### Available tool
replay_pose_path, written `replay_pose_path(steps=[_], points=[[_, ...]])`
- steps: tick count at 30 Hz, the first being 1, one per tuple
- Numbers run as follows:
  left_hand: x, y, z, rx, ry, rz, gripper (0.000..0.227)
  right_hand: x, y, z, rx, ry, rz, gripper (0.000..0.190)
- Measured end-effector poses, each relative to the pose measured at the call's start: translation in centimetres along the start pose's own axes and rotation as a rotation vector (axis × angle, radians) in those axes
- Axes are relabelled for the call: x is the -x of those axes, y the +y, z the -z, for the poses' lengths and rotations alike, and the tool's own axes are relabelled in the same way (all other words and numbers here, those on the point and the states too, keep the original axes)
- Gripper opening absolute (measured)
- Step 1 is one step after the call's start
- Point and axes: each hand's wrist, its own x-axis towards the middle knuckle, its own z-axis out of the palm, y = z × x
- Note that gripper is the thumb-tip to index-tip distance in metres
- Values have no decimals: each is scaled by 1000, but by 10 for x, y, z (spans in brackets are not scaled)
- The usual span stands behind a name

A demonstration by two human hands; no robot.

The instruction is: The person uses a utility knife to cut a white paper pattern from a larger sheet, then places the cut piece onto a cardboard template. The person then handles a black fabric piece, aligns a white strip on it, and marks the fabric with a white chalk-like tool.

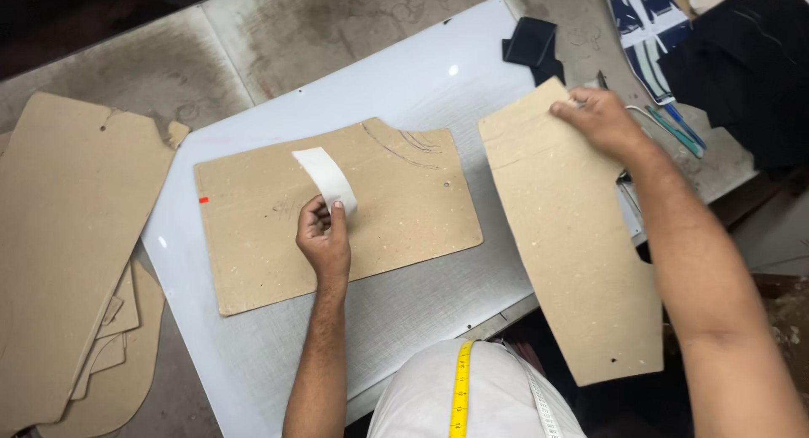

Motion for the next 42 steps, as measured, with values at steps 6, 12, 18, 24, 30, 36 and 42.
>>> replay_pose_path(steps=[6,12,18,24,30,36,42], points=[[-3,13,3,-126,-33,-5,21,-49,31,-91,-23,-133,19,52],[0,7,9,-207,-23,-26,18,-54,42,-126,388,180,336,70],[-1,-1,6,-237,-21,-27,17,-15,62,-186,527,15,565,69],[-9,0,-7,-194,-46,-69,17,-29,71,-197,513,54,488,68],[-13,11,-7,-215,-76,-104,16,-29,70,-194,539,42,466,69],[-22,9,28,-136,23,-12,21,-30,73,-196,542,36,469,69],[-28,5,43,-205,45,-69,21,-31,71,-195,561,31,459,70]])
